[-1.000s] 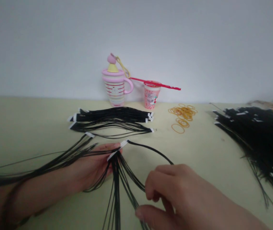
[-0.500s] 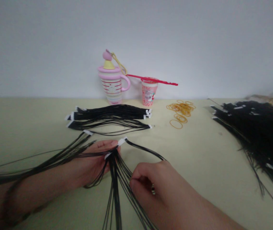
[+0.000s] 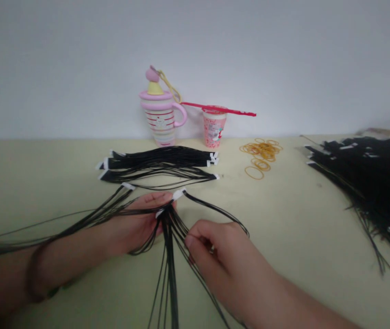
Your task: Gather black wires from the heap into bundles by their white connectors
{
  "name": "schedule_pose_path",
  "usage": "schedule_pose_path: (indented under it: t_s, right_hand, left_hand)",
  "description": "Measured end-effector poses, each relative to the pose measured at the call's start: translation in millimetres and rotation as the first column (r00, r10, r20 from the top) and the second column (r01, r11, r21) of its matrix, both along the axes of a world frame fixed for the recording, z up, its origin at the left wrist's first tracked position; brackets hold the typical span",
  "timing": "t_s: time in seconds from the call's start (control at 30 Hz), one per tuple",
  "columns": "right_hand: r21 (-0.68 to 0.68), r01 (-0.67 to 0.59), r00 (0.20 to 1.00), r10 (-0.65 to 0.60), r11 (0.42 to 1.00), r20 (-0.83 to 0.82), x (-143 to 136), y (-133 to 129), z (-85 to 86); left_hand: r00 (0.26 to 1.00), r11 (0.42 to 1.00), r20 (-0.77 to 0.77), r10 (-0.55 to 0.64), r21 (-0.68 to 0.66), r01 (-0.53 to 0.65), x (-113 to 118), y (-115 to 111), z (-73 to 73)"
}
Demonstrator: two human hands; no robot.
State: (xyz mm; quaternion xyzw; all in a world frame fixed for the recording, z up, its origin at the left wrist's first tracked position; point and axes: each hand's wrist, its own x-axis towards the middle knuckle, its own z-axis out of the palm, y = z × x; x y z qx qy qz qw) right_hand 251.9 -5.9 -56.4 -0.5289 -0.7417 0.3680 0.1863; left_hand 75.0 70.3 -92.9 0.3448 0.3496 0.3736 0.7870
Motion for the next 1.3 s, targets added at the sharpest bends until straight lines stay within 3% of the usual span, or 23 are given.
schedule_pose_path:
  t_s: [0.2, 0.37, 0.5, 0.63, 0.8, 0.9, 1.0, 1.1, 1.2, 1.3]
  right_hand:
    - [0.085, 0.065, 0.998, -0.063, 0.994, -0.017, 0.1, 7.1, 5.2]
    - [0.179, 0.070, 0.998, -0.069, 0.981, -0.014, 2.6, 3.7, 16.5]
    - [0.299, -0.001, 0.997, -0.021, 0.954, 0.072, 0.0, -7.3, 20.2]
    - [0.412, -0.177, 0.968, 0.082, 0.894, 0.238, -4.9, -20.3, 8.4]
    - [0.470, -0.291, 0.850, -0.001, 0.833, 0.528, -22.5, -41.8, 1.6]
    - [0.465, -0.343, 0.742, -0.068, 0.817, 0.667, -47.3, -58.1, 12.0]
    - [0.367, -0.354, 0.682, -0.031, 0.860, 0.731, -77.3, -70.0, 20.7]
    - [0.309, -0.351, 0.689, 0.020, 0.884, 0.725, -99.6, -75.6, 20.9]
    - [0.313, -0.330, 0.708, 0.015, 0.891, 0.706, -104.1, -79.4, 17.9]
    - [0.359, -0.406, 0.742, 0.074, 0.840, 0.666, -91.4, -83.7, 18.1]
  left_hand:
    - [0.997, 0.998, 0.050, 0.064, -0.001, -0.064, -3.8, 22.0, 8.9]
    - [0.994, 1.000, 0.112, 0.006, 0.013, -0.008, -10.3, 29.7, 9.6]
    - [0.987, 1.000, 0.160, -0.027, 0.018, 0.024, -13.4, 19.9, 10.9]
    - [0.986, 0.997, 0.151, -0.070, 0.032, 0.066, -14.7, 9.1, 13.1]
    - [0.993, 0.996, 0.100, -0.068, 0.062, 0.062, -8.9, 4.6, 11.8]
    - [0.996, 0.995, 0.070, -0.054, 0.093, 0.048, -2.4, -3.4, 13.4]
    - [1.000, 0.992, 0.027, -0.003, 0.124, 0.000, 3.1, -15.8, 18.0]
    - [0.999, 0.990, 0.015, 0.034, 0.133, -0.035, 5.6, -24.4, 21.5]
    - [1.000, 0.988, 0.018, 0.005, 0.155, -0.008, 5.0, -26.7, 19.6]
    - [0.998, 0.983, 0.033, -0.055, 0.176, 0.048, 3.3, -28.3, 13.8]
